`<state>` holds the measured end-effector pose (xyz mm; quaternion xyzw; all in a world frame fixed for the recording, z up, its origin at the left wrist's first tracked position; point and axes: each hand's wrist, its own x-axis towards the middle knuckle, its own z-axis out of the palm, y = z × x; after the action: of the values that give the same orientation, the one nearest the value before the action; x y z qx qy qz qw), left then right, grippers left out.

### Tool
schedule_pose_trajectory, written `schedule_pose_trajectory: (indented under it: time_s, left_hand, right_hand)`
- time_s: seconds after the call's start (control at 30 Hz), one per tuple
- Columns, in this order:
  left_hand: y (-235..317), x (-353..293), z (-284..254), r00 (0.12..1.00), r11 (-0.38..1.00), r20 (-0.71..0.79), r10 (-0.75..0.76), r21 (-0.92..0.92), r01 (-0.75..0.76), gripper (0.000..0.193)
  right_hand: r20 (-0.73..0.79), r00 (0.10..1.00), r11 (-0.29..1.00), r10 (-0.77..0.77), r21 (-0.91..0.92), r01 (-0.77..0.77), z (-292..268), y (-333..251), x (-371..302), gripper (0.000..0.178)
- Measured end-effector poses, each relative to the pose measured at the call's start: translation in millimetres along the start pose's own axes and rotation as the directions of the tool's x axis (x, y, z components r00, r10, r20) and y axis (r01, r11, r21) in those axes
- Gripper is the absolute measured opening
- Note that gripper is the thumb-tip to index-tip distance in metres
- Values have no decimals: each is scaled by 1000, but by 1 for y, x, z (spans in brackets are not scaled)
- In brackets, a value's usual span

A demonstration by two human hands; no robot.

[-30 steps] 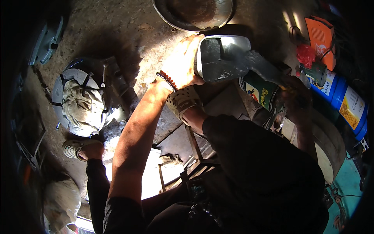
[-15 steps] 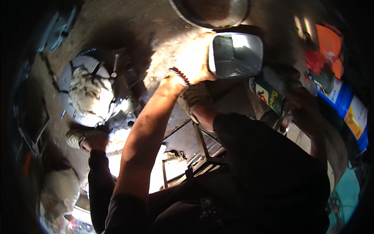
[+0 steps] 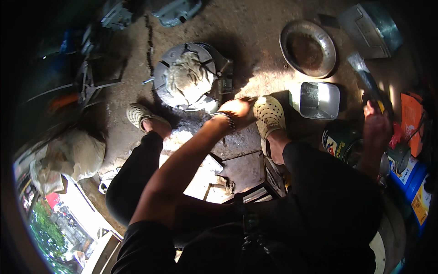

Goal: The person cleans a circular metal part using a cloth and a brush. They wipe the surface, apply a substance from a container, and scrub the part with a brush, repeating the process to remove dirt.

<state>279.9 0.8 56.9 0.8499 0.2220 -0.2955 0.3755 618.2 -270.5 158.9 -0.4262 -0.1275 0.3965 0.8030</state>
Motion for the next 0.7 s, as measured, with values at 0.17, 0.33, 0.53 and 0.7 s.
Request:
schedule_pose_trajectory:
  time_s: [0.17, 0.33, 0.53, 0.7]
  left_hand:
    - [-41, -154, -62, 954, 897, 25, -299, 348, 272, 73]
    - [-20, -273, -85, 793, 961, -609, 11, 225, 159, 67]
    - [-5, -349, -52, 744, 987, -648, -162, -119, 111, 68]
    - [-19, -362, -49, 764, 985, -624, -163, -140, 96, 71]
  right_hand:
    - [147, 988, 978, -55, 206, 24, 56, -37, 20, 45]
    - [363, 924, 978, -121, 205, 48, 118, -114, 5, 44]
    - [360, 907, 969, -218, 193, 156, 201, -178, -45, 38]
    - [318, 917, 952, -239, 263, 157, 254, -153, -72, 42]
